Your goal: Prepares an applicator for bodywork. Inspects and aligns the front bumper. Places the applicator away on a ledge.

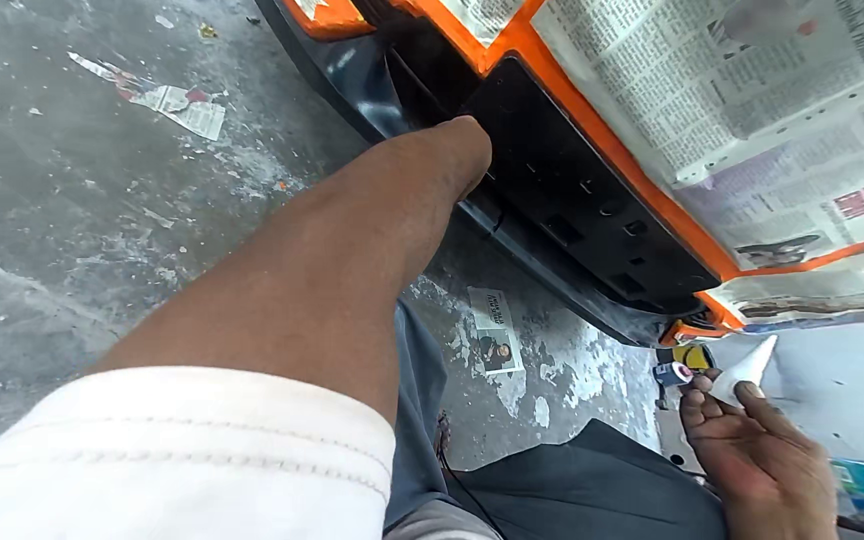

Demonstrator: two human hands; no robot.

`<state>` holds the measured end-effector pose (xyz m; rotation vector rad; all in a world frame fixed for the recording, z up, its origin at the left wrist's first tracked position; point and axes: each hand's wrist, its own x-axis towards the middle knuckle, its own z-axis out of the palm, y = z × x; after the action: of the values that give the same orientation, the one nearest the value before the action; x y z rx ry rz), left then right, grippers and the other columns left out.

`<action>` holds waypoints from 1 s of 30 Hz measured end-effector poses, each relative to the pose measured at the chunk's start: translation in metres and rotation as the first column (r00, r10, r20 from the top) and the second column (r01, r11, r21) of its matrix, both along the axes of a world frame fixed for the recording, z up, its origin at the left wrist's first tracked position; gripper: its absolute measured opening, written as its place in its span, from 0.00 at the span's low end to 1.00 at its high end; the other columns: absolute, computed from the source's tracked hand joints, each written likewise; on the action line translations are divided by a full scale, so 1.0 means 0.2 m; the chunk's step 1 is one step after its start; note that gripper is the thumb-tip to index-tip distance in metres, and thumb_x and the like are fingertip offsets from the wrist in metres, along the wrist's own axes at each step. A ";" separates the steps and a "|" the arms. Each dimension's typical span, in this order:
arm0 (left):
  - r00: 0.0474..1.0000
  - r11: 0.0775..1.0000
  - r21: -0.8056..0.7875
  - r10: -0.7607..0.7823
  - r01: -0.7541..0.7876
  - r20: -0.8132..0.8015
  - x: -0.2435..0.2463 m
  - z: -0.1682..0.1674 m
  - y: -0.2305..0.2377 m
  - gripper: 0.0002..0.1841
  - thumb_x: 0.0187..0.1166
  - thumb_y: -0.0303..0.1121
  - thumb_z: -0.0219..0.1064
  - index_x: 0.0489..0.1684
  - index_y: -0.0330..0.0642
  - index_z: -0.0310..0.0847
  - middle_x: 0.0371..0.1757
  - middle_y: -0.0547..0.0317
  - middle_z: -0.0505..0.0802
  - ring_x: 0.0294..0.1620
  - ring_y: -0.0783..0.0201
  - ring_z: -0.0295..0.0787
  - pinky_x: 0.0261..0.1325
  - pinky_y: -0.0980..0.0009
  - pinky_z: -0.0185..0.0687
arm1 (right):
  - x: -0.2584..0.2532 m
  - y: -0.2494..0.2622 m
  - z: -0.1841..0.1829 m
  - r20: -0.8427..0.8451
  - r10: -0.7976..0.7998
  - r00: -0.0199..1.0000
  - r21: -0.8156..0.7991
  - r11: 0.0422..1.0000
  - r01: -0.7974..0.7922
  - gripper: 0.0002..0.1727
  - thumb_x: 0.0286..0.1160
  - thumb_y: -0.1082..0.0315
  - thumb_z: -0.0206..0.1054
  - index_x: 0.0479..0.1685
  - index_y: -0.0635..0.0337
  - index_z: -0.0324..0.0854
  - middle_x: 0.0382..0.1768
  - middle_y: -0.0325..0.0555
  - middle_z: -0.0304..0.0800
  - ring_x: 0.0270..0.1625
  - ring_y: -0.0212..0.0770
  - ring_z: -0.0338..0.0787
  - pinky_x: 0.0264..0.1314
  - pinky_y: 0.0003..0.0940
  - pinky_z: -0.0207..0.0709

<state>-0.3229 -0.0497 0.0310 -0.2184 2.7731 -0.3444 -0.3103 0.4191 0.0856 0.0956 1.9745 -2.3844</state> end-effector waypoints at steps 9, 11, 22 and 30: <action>0.999 0.998 0.057 -0.021 0.019 0.030 0.06 0.03 0.09 0.15 0.72 0.45 0.75 0.45 0.43 0.89 0.50 0.42 0.90 0.54 0.42 0.89 0.45 0.43 0.84 | -0.01 0.00 0.00 -0.006 -0.010 1.000 -0.033 0.999 0.010 0.08 0.92 0.65 0.49 0.55 0.51 0.73 0.42 0.44 0.92 0.38 0.38 0.95 0.44 0.33 0.92; 0.999 0.990 0.138 -0.012 0.017 -0.043 0.14 0.06 0.13 0.15 0.73 0.38 0.74 0.46 0.34 0.87 0.52 0.40 0.90 0.57 0.41 0.87 0.53 0.42 0.81 | 0.00 0.01 0.01 -0.004 -0.026 1.000 -0.046 0.999 0.026 0.08 0.92 0.65 0.49 0.53 0.51 0.74 0.41 0.43 0.93 0.37 0.38 0.95 0.43 0.33 0.92; 0.983 0.968 0.201 -0.128 0.152 -0.128 -0.04 -0.09 0.20 0.37 0.64 0.33 0.79 0.78 0.35 0.72 0.75 0.40 0.80 0.66 0.35 0.83 0.59 0.36 0.82 | 0.02 0.10 0.01 -0.063 0.028 0.998 -0.106 0.994 -0.034 0.10 0.89 0.66 0.51 0.54 0.52 0.79 0.46 0.44 0.93 0.40 0.36 0.95 0.44 0.31 0.92; 0.990 0.973 0.184 -0.130 0.138 -0.054 -0.13 -0.12 0.28 0.42 0.65 0.35 0.79 0.84 0.36 0.66 0.77 0.40 0.79 0.66 0.35 0.84 0.60 0.37 0.82 | 0.04 0.16 0.01 -0.071 0.034 0.997 -0.166 0.985 -0.045 0.12 0.89 0.66 0.51 0.54 0.51 0.80 0.48 0.43 0.93 0.39 0.34 0.94 0.41 0.29 0.91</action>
<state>-0.3491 0.0070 0.0072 0.0082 2.8462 -0.1098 -0.3014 0.4520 0.0873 -0.0311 1.7737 -2.5485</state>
